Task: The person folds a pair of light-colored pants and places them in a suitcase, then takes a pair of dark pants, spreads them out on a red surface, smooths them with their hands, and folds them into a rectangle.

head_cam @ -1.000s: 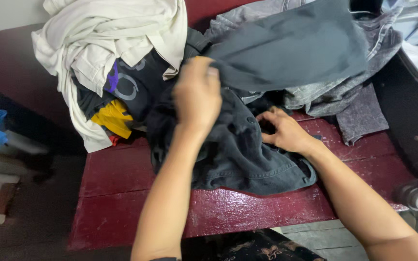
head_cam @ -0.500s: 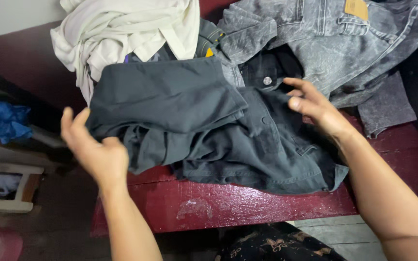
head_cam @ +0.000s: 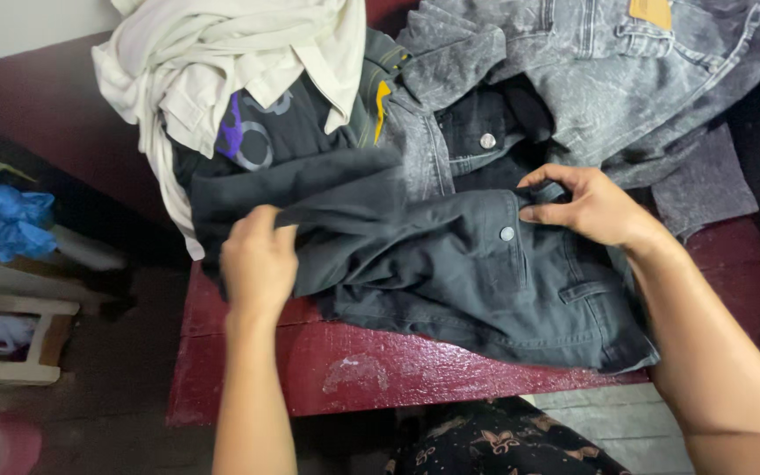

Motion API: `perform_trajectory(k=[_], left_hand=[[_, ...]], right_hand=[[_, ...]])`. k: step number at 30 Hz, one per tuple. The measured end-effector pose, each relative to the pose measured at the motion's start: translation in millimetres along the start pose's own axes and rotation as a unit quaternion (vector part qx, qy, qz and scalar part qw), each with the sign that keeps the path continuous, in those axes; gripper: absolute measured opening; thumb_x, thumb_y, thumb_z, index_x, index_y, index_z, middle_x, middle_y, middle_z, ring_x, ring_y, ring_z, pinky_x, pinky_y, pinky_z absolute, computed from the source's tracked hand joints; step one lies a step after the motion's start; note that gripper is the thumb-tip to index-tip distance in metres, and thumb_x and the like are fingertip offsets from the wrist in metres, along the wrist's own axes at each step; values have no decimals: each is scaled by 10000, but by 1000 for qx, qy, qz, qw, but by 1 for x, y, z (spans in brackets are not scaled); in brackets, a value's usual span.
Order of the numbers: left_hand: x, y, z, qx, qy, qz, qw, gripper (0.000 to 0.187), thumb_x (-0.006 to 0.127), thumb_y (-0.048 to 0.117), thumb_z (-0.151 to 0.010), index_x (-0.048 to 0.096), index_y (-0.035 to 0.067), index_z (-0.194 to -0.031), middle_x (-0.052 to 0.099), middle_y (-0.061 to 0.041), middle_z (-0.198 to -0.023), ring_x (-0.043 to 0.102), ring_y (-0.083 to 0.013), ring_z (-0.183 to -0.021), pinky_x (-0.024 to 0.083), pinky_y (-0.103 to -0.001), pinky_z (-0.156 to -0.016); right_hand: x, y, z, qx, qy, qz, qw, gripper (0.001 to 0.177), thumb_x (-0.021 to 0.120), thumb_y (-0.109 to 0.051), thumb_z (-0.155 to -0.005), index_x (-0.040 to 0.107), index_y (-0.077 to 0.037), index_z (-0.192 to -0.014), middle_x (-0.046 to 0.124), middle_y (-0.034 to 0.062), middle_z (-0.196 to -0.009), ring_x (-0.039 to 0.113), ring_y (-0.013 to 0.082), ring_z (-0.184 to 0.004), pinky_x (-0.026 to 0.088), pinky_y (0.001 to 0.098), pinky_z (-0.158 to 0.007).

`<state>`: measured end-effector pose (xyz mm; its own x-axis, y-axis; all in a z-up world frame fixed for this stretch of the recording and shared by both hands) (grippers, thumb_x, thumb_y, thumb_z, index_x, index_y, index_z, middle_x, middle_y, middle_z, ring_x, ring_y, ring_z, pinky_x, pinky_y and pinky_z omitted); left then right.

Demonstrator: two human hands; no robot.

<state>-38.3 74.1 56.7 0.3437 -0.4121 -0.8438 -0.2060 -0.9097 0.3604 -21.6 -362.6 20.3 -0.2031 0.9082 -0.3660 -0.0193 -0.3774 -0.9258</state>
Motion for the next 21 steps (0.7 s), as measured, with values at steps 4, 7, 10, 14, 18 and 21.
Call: perform_trajectory(k=[4,7,10,14,18,21], left_hand=[[-38,-20,19,-81,-67,73,992,516,774,341,-863,634,74,-1282,639,-145,-1289,574,-377,-1233,463,-484,-1022],[-48,-17,26,32,-115,-8,993,922,922,366,-588,575,97,-1399,534,-194,-1437,477,-431,-1323,429,-567,-1012],[-36,-13,30,10,-155,-80,985,1108,943,368,-492,506,144,-1484,513,-172,-1470,462,-425,-1311,424,-601,-951],[-19,-23,34,-26,-163,-103,981,692,825,271,-724,591,186,-1369,624,-40,-1309,550,-325,-1201,455,-565,-892],[-10,-30,46,-15,-121,-148,981,374,708,175,-892,685,216,-1263,685,8,-1204,600,-280,-1186,496,-508,-928],[-9,-21,50,-11,2,-79,997,295,751,195,-860,700,143,-1146,680,-41,-1149,575,-324,-1132,456,-534,-849]], right_hand=[[-3,-4,3,-167,-67,137,974,579,861,-198,-752,626,5,-1240,659,91,-1270,575,192,-1189,416,323,-1020],[6,-6,2,-207,-120,262,935,793,950,-286,-649,577,22,-1276,451,194,-1526,391,327,-1382,309,413,-1093],[15,-14,5,-245,-99,311,913,801,961,-335,-590,582,8,-1207,554,213,-1443,471,381,-1317,382,423,-1050],[28,-22,11,-44,-150,293,943,708,896,-267,-670,567,-63,-1263,687,168,-1106,679,314,-1044,513,390,-899],[27,-42,20,-110,-61,326,937,499,813,-98,-649,615,-51,-1105,683,156,-955,687,335,-911,516,410,-791],[3,-78,36,-368,126,426,817,407,772,-90,-637,619,-70,-1013,660,127,-1060,629,387,-1016,488,442,-840]])
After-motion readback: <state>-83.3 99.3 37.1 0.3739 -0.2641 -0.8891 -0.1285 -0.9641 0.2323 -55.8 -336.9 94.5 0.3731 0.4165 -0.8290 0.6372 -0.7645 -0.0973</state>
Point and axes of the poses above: each hand's wrist, its own z-axis away from the middle knuckle, its own x-axis out of the palm, y = z × x, the point moved 1 cm from there along -z, towards the middle knuckle
